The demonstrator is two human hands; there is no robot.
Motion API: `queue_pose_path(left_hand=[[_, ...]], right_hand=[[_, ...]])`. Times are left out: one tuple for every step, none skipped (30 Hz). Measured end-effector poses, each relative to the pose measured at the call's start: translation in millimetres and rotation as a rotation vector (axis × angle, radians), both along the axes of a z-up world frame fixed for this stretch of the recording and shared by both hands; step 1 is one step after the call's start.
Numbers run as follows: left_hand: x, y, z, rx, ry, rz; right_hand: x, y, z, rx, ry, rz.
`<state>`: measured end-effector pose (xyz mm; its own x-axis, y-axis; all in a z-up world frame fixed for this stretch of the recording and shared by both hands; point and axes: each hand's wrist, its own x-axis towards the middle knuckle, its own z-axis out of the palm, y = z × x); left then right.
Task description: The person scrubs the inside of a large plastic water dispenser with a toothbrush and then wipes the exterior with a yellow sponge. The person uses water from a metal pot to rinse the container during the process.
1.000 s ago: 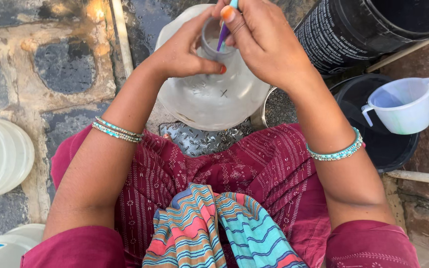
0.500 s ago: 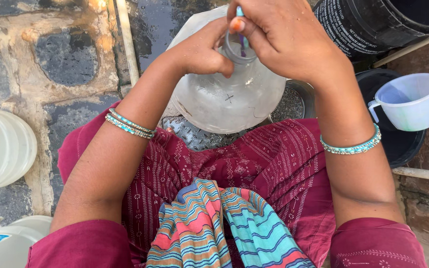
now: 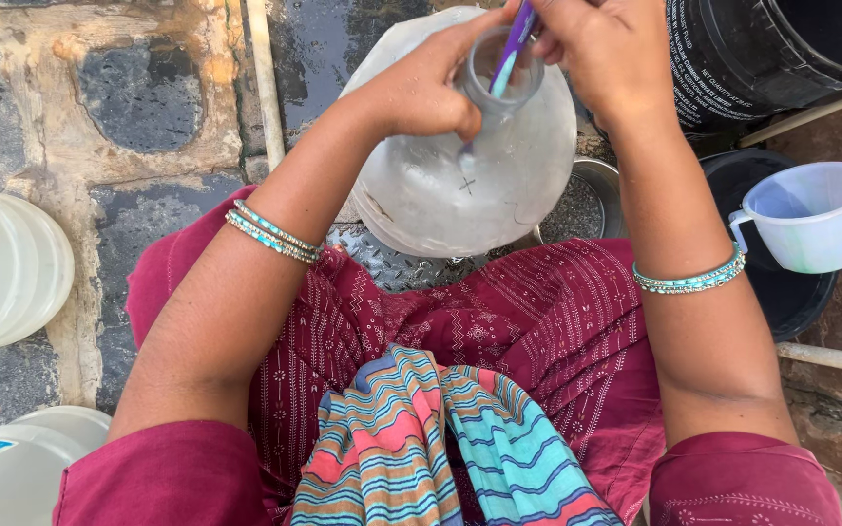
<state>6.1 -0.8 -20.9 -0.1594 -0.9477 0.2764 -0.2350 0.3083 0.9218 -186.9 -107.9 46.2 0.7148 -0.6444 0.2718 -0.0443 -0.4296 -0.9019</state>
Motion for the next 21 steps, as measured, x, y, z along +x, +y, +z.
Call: queue_pose_path(left_hand=[[2.6, -1.4, -1.4, 0.033, 0.038, -0.007], [5.1, -2.7, -2.7, 0.046, -0.005, 0.031], [7.7, -3.8, -3.8, 0.059, -0.048, 0.069], [9.9, -5.3, -4.3, 0.071, -0.092, 0.106], [11.0, -6.8, -4.8, 0.053, -0.091, 0.101], [10.9, -7.1, -5.7, 0.036, -0.090, 0.096], [10.5, -7.2, -6.4, 0.020, -0.089, 0.090], [10.1, -6.7, -6.6, 0.031, -0.057, 0.085], [8.7, -6.2, -6.8, 0.042, -0.024, 0.079], [7.8, -5.7, -6.4, 0.052, 0.007, 0.074], [7.6, -4.7, -5.8, 0.063, -0.006, 0.091], [7.2, -4.1, -5.1, 0.074, -0.018, 0.106], [7.0, -3.9, -4.3, 0.085, -0.030, 0.122], [6.6, -4.0, -3.6, 0.077, -0.012, 0.112], [6.3, -4.1, -3.0, 0.069, 0.006, 0.103], [6.5, -4.4, -2.5, 0.061, 0.023, 0.092], [6.3, -5.6, -2.2, 0.039, 0.027, 0.073], [6.4, -6.1, -2.4, 0.020, 0.031, 0.055], [7.1, -6.2, -2.7, 0.001, 0.035, 0.038], [7.5, -7.0, -2.9, -0.026, 0.021, 0.021], [8.6, -7.5, -3.1, -0.052, 0.006, 0.005]], right_hand=[[0.7, -1.9, -3.2, 0.022, -0.004, -0.048], [0.5, -3.4, -5.6, 0.036, -0.038, -0.041], [0.0, -4.8, -7.5, 0.050, -0.072, -0.033], [-0.9, -6.2, -8.9, 0.063, -0.106, -0.025], [-2.2, -7.9, -10.1, 0.029, -0.081, 0.015], [-3.6, -8.6, -11.9, -0.002, -0.056, 0.054], [-4.9, -9.2, -13.5, -0.034, -0.030, 0.094], [-4.7, -9.1, -15.1, -0.053, -0.026, 0.134], [-3.9, -8.3, -16.2, -0.073, -0.022, 0.175], [-1.1, -7.4, -16.0, -0.093, -0.019, 0.215], [2.3, -5.4, -14.8, -0.107, -0.013, 0.201], [5.4, -2.9, -12.0, -0.120, -0.007, 0.185], [9.5, 0.5, -8.0, -0.134, 0.000, 0.169], [10.6, 4.7, -2.0, -0.132, -0.021, 0.159], [11.7, 8.3, 4.9, -0.130, -0.042, 0.149], [11.0, 13.1, 11.3, -0.129, -0.064, 0.139], [4.4, 16.1, 19.9, -0.290, 0.033, -0.004], [-2.5, 17.1, 27.6, -0.447, 0.132, -0.147], [-21.0, 18.7, 36.4, -0.540, 0.276, -0.215], [-40.6, 22.2, 40.1, -0.644, 0.187, -0.233], [-57.8, 24.9, 41.8, -0.752, 0.102, -0.258]])
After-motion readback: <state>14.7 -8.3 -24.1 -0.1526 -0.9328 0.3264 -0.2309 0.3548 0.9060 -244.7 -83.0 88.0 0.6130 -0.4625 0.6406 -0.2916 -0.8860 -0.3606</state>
